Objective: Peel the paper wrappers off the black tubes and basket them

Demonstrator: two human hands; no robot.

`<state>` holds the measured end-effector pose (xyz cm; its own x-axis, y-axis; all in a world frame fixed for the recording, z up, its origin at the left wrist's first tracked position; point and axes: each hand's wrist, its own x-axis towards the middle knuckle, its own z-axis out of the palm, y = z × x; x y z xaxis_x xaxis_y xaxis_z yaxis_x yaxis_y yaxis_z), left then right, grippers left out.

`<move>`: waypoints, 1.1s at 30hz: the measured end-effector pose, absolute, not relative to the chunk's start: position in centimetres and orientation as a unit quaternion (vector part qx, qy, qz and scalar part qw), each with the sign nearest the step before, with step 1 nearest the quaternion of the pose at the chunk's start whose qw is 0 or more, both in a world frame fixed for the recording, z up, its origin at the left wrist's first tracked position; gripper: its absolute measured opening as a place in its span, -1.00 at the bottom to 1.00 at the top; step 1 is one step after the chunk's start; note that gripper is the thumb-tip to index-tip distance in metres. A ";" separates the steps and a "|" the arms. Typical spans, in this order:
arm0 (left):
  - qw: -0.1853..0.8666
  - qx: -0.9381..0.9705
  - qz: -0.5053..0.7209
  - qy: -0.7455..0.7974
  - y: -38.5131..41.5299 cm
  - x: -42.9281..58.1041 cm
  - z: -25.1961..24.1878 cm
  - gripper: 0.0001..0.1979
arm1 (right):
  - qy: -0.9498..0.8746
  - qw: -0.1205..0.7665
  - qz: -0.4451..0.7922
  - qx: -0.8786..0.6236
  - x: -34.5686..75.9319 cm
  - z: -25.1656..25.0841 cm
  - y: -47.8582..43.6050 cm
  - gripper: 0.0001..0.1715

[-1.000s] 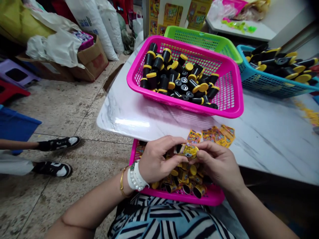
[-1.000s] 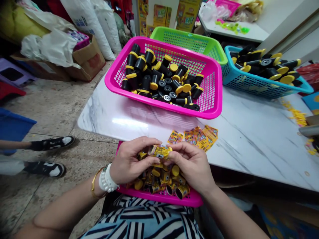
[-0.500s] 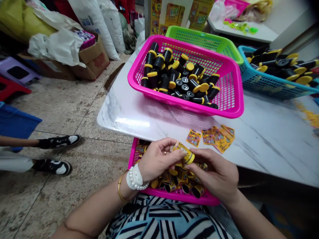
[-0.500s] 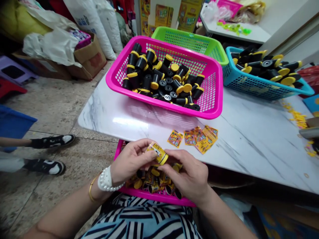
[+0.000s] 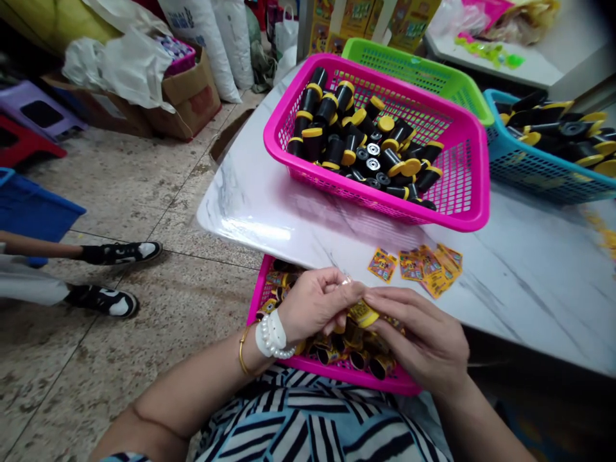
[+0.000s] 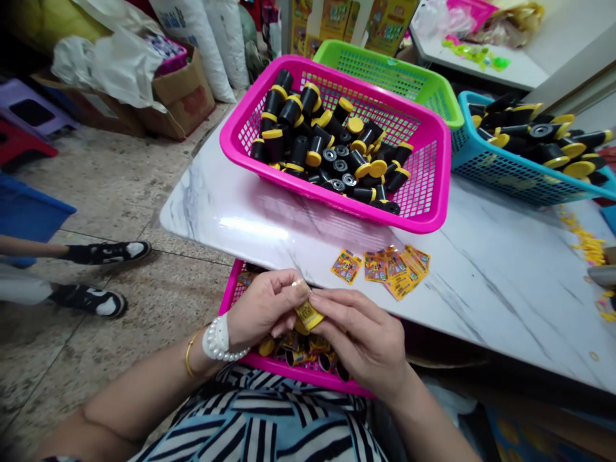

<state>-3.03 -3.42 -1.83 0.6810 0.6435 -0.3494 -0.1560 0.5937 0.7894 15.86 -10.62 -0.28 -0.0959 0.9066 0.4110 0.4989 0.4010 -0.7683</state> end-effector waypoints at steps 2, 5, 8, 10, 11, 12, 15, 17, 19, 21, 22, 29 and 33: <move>0.866 0.339 0.236 0.283 -3.5 -3.1 -2.0 -0.46 | -0.723 0.457 0.186 -0.483 15.9 -0.4 -10.7 -0.49; 0.896 0.301 0.213 0.248 -3.4 -3.3 -2.1 -0.45 | -0.707 0.476 0.174 -0.493 16.0 -0.9 -10.9 -0.51; 0.894 0.301 0.206 0.263 -3.6 -3.2 -2.2 -0.46 | -0.718 0.460 0.171 -0.493 16.1 -1.4 -10.7 -0.42; 0.890 0.300 0.210 0.270 -3.9 -2.9 -2.3 -0.45 | -0.740 0.444 0.161 -0.479 15.9 -1.2 -10.5 -0.33; 0.890 0.300 0.213 0.269 -4.0 -2.8 -2.3 -0.46 | -0.750 0.438 0.152 -0.472 15.7 -1.0 -10.4 -0.31; 0.890 0.301 0.214 0.267 -4.2 -2.7 -2.4 -0.46 | -0.758 0.430 0.145 -0.469 15.5 -0.7 -10.4 -0.31; 0.884 0.325 0.212 0.262 -4.6 -2.8 -2.4 -0.45 | -0.761 0.416 0.119 -0.484 15.0 0.4 -10.5 -0.34; 0.854 0.368 0.224 0.293 -4.6 -3.4 -2.2 -0.41 | -0.771 0.395 0.108 -0.488 15.1 1.2 -10.9 -0.35; 0.802 0.414 0.256 0.346 -4.5 -4.2 -1.8 -0.37 | -0.798 0.356 0.118 -0.472 15.6 1.5 -11.2 -0.39; 0.749 0.451 0.287 0.391 -4.2 -4.8 -1.4 -0.38 | -0.810 0.329 0.113 -0.473 16.6 1.2 -11.0 -0.44; 0.729 0.468 0.295 0.404 -4.0 -4.9 -1.3 -0.41 | -0.802 0.327 0.085 -0.492 17.2 0.9 -10.6 -0.48; 0.682 0.516 0.288 0.431 -2.7 -3.1 -1.7 -0.62 | -0.761 0.275 -0.065 -0.584 20.1 -1.7 -5.6 -0.90; 0.640 0.551 0.301 0.442 -2.6 -2.1 -1.0 -0.63 | -0.775 0.293 -0.063 -0.557 19.5 -1.1 -5.4 -0.87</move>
<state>-2.13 -2.59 -0.99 0.4274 0.8732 -0.2344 0.1020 0.2110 0.9721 19.47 -5.38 -1.13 -0.2078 0.8262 0.5236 0.8999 0.3713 -0.2288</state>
